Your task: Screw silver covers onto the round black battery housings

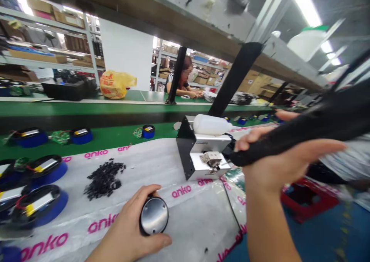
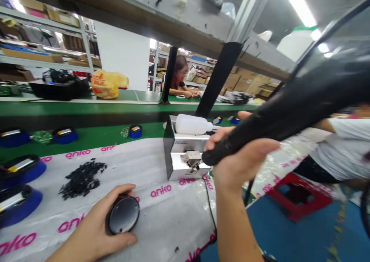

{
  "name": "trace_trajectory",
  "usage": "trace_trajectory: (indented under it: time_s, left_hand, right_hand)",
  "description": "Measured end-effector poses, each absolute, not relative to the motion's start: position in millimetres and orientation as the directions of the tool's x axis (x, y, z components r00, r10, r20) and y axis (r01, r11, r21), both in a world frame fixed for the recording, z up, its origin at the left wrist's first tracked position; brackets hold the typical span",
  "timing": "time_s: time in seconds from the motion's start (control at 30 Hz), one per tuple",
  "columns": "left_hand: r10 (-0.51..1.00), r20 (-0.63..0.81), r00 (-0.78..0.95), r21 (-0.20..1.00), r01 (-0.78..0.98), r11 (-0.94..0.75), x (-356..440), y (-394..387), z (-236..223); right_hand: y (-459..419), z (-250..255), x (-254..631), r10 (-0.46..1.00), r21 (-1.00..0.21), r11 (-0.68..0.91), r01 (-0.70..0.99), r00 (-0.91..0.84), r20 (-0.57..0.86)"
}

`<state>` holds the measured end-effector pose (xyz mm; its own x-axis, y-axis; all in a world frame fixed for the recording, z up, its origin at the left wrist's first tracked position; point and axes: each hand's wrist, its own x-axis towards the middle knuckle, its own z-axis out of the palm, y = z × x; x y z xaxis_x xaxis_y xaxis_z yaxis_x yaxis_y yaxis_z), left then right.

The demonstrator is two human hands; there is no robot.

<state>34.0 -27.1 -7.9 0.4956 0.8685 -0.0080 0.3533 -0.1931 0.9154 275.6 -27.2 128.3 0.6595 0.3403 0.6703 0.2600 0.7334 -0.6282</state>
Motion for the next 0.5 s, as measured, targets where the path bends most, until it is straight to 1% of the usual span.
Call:
trace_trajectory:
  time_s: [0.07, 0.2, 0.27, 0.33, 0.37, 0.43, 0.5]
  left_hand:
    - [0.850, -0.012, 0.526, 0.925, 0.329, -0.191, 29.6, -24.8, -15.5]
    - [0.799, -0.071, 0.597, 0.962, 0.252, -0.103, 17.9, -20.5, -12.0]
    - [0.762, -0.110, 0.638, 0.974, 0.222, -0.046, 15.5, -19.5, -2.8]
    - [0.745, -0.141, 0.652, 0.975, 0.223, -0.011, 16.9, -19.1, 6.3]
    - [0.749, -0.154, 0.644, 0.971, 0.238, -0.004, 18.7, -19.3, 10.0]
    - [0.765, -0.174, 0.620, 0.962, 0.273, -0.003, 22.8, -20.1, 14.8]
    - [0.779, -0.175, 0.603, 0.955, 0.295, -0.014, 25.8, -21.1, 16.8]
  right_hand:
    - [-9.8, 116.5, 284.5, 0.294, -0.614, 0.725, 0.310, 0.668, 0.684]
    - [1.2, 91.7, 289.9, 0.321, -0.666, 0.663, 0.342, 0.673, 0.666]
    - [-6.5, 89.5, 288.8, 0.402, -0.727, 0.623, 0.289, 0.679, 0.615]
    - [-19.6, 93.4, 285.0, 0.524, -0.799, 0.570, 0.194, 0.663, 0.534]
    - [-27.2, 96.3, 281.4, 0.598, -0.825, 0.548, 0.135, 0.626, 0.500]
    - [-42.0, 101.4, 269.6, 0.723, -0.832, 0.554, 0.020, 0.485, 0.493]
    - [-53.4, 104.0, 251.3, 0.775, -0.799, 0.595, -0.080, 0.318, 0.546]
